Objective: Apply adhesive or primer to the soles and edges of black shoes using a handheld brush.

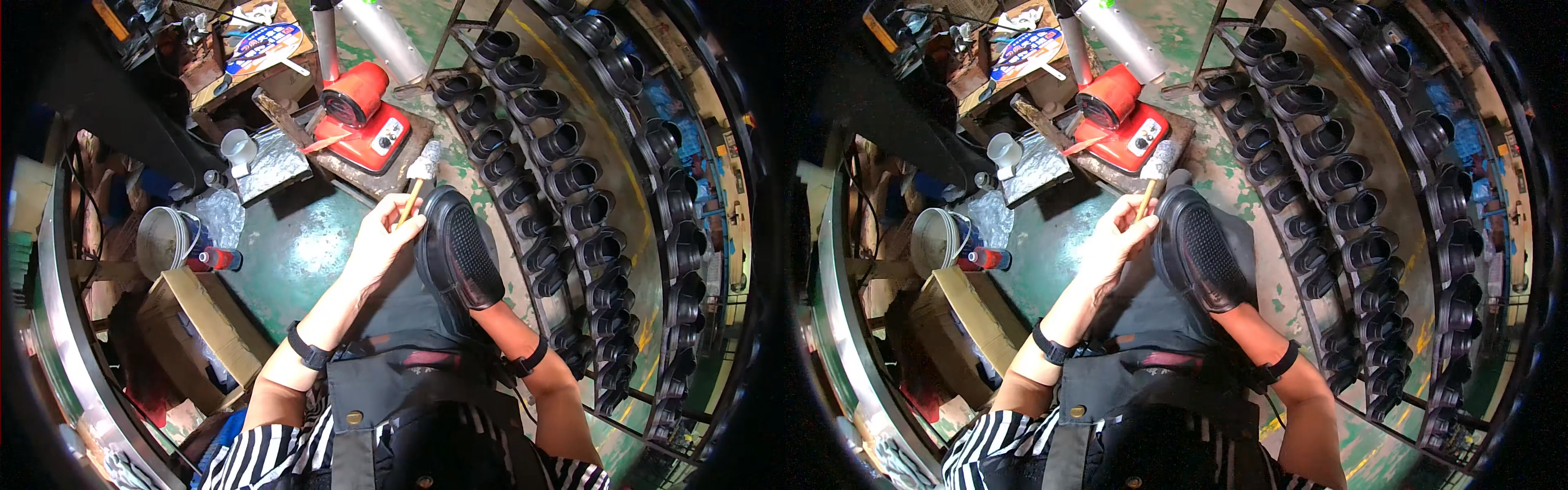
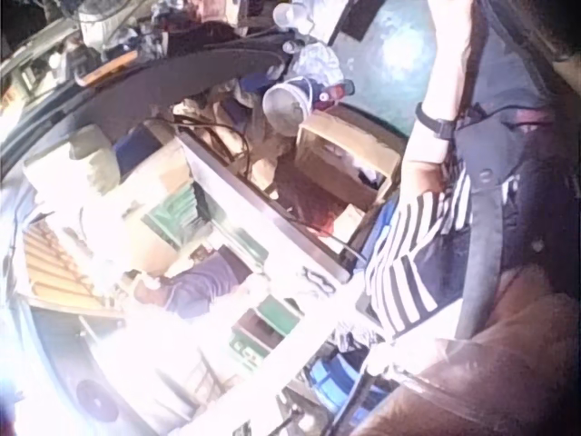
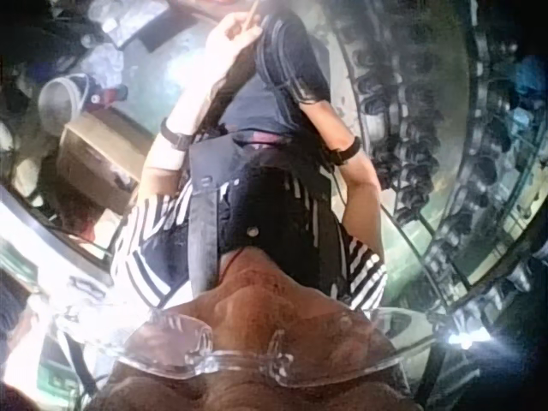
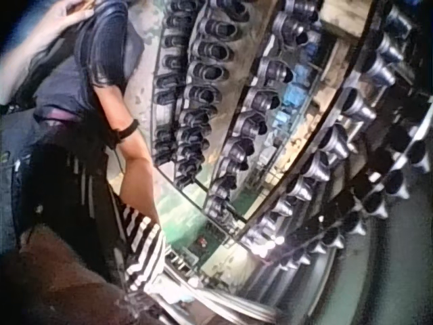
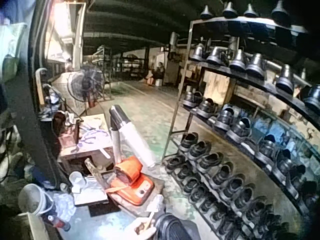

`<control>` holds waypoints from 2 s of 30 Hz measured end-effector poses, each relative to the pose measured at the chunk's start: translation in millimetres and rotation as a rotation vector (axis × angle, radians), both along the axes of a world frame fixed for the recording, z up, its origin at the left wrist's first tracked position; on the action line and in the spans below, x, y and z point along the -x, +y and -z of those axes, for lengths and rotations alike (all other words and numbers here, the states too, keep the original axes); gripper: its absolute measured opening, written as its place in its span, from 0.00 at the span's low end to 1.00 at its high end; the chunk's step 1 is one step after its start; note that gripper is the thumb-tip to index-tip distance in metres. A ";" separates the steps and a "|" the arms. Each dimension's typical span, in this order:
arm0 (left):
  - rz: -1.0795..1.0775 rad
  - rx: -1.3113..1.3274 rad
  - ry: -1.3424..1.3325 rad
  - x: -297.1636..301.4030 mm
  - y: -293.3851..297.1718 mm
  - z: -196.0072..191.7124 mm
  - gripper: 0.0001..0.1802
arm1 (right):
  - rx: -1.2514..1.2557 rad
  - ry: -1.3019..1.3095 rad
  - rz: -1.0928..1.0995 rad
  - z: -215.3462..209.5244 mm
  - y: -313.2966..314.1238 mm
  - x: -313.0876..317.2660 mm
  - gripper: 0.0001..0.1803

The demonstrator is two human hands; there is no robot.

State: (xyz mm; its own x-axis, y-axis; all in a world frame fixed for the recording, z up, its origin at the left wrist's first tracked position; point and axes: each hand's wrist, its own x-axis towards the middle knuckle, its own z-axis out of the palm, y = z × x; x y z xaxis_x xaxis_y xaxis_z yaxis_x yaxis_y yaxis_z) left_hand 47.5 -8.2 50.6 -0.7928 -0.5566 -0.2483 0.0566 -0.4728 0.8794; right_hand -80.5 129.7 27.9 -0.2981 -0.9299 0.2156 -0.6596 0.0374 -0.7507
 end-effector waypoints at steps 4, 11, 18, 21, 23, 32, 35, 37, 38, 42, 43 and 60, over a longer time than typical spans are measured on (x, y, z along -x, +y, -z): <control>-0.012 0.038 -0.017 -4.1 5.4 -4.5 0.18 | -0.005 0.078 0.017 -7.8 6.8 -9.0 0.24; 0.004 0.156 -0.045 -4.4 11.2 -4.7 0.19 | 0.037 0.138 0.002 -20.1 16.7 -13.0 0.26; 0.026 0.155 -0.005 -2.2 19.1 -3.2 0.17 | -0.106 -0.121 0.021 -23.3 20.8 -5.4 0.26; 0.013 0.189 -0.021 1.2 23.3 -2.9 0.17 | -0.058 -0.208 0.065 -23.8 26.2 -6.5 0.26; -0.006 0.227 -0.003 1.8 24.9 -2.5 0.18 | -0.079 -0.211 0.076 -25.4 29.2 -7.2 0.26; 0.023 0.166 0.007 -0.6 27.3 4.9 0.18 | 0.087 -0.391 0.103 -43.0 25.9 -20.1 0.17; -0.088 0.377 0.017 -1.2 31.0 7.9 0.20 | 0.068 -0.442 0.017 -49.0 29.2 -18.8 0.24; -0.149 0.456 -0.071 -3.2 33.8 10.2 0.19 | -0.014 -0.493 -0.002 -47.2 32.8 -16.3 0.28; -0.159 0.474 -0.127 -4.5 34.8 11.7 0.18 | -0.077 -0.556 0.027 -44.8 36.3 -14.2 0.28; -0.113 0.720 -0.058 -7.4 36.7 19.6 0.12 | -0.084 0.124 -0.001 -19.1 38.3 -14.8 0.28; -0.126 0.772 -0.041 -7.4 36.9 21.8 0.11 | -0.038 0.197 -0.017 -13.6 40.1 -14.5 0.29; 0.034 0.970 -0.189 4.0 20.4 31.9 0.06 | 0.043 0.133 0.040 19.8 36.5 -13.7 0.22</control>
